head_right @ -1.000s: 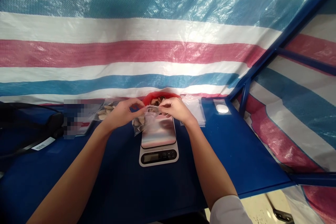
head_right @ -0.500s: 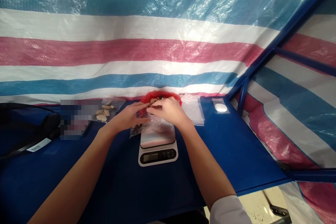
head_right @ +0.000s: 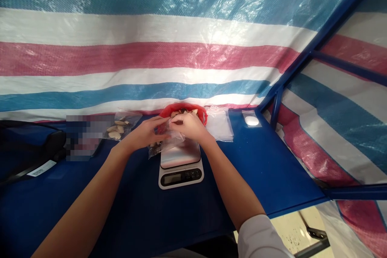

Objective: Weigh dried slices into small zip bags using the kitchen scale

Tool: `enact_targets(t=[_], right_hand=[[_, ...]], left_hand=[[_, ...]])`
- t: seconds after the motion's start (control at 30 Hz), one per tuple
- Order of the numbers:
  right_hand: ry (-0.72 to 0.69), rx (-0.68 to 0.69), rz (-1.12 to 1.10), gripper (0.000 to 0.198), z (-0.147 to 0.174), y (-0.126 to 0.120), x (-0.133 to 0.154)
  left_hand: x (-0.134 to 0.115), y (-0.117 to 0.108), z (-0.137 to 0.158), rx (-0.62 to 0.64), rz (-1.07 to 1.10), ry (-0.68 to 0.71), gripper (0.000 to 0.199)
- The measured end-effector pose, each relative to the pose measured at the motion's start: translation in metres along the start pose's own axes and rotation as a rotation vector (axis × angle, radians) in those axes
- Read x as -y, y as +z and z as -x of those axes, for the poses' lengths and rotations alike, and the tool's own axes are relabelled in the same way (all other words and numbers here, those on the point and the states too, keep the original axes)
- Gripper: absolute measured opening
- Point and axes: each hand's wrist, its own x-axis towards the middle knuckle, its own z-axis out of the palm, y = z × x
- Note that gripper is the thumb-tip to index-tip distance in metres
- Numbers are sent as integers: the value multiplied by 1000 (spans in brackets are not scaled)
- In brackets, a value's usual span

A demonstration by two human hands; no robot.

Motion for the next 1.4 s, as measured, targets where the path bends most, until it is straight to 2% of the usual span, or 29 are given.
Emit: enact_targets(t=[0.13,0.3,0.47,0.63,0.8,0.93,1.13,1.4], right_hand=[[-15,12,-317,21,3,-12,1],[5,-81,-467,31,5,-21,-4],[73,-176,-592,37,-2,-11,-22],[114,-338,-730,43,-18,-8,-29],[168,-364,-765,57,-29,-11,-31],[194,-413,-765,51,-32,-7,-39],[194,-411,-782,45,-33,-7,-51],[202,-449,-734,45,-37,-9,-58]], left_hand=[[0,-10,5,7,-27,-58,62],[2,-18,14,-56,127,-129,48],[0,-17,14,-240,347,-234,56],[-9,-28,-3,-295,234,-264,58],[-21,-41,-24,-280,89,-183,49],[-21,-44,-34,-290,57,-156,50],[-10,-43,-39,-343,209,-249,70],[-4,-42,-57,-435,106,-153,59]])
